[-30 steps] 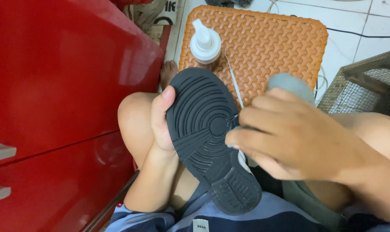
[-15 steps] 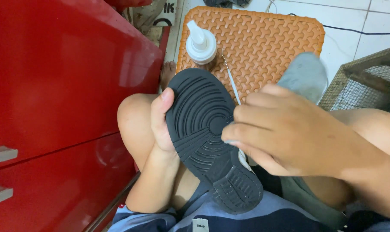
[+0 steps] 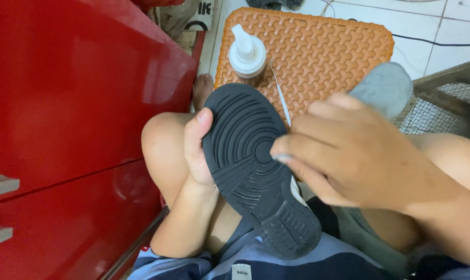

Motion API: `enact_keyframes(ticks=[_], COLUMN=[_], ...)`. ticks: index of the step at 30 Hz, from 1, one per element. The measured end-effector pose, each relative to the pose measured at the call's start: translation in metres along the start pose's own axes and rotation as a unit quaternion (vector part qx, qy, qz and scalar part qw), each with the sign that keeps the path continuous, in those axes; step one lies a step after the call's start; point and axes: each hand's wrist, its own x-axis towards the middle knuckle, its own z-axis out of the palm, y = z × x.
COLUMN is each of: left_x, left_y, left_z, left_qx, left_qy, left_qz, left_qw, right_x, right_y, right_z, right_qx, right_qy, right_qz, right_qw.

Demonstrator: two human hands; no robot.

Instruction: Hand-stitching the sole of a sneaker and then cleaning it with a cloth and liquid.

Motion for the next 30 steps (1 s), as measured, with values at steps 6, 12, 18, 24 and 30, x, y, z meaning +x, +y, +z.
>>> enact_keyframes(ticks=[6, 12, 18, 24, 30], left_x=[-0.006, -0.008, -0.014, -0.019, -0.019], left_y=[-0.003, -0.005, -0.011, -0.014, -0.015], left_z=[0.004, 0.012, 0.022, 0.023, 0.023], left_qx=[0.022, 0.041, 0.028, 0.027, 0.005], left_qy=[0.023, 0.017, 0.001, -0.023, -0.044], left_qz=[0.008, 0.018, 0.035, 0.046, 0.038], left_qw=[0.999, 0.999, 0.999, 0.998, 0.998], right_x=[-0.006, -0.006, -0.003, -0.001, -0.001], right_y=[0.003, 0.008, 0.003, 0.005, 0.01], right_z=[0.0, -0.002, 0.001, -0.001, -0.003], right_qx=[-0.01, 0.026, 0.085, 0.081, 0.086], right_qy=[-0.019, -0.023, -0.028, -0.031, -0.044], right_qz=[0.04, 0.053, 0.065, 0.079, 0.104], right_qw=[0.999, 0.998, 0.994, 0.993, 0.99])
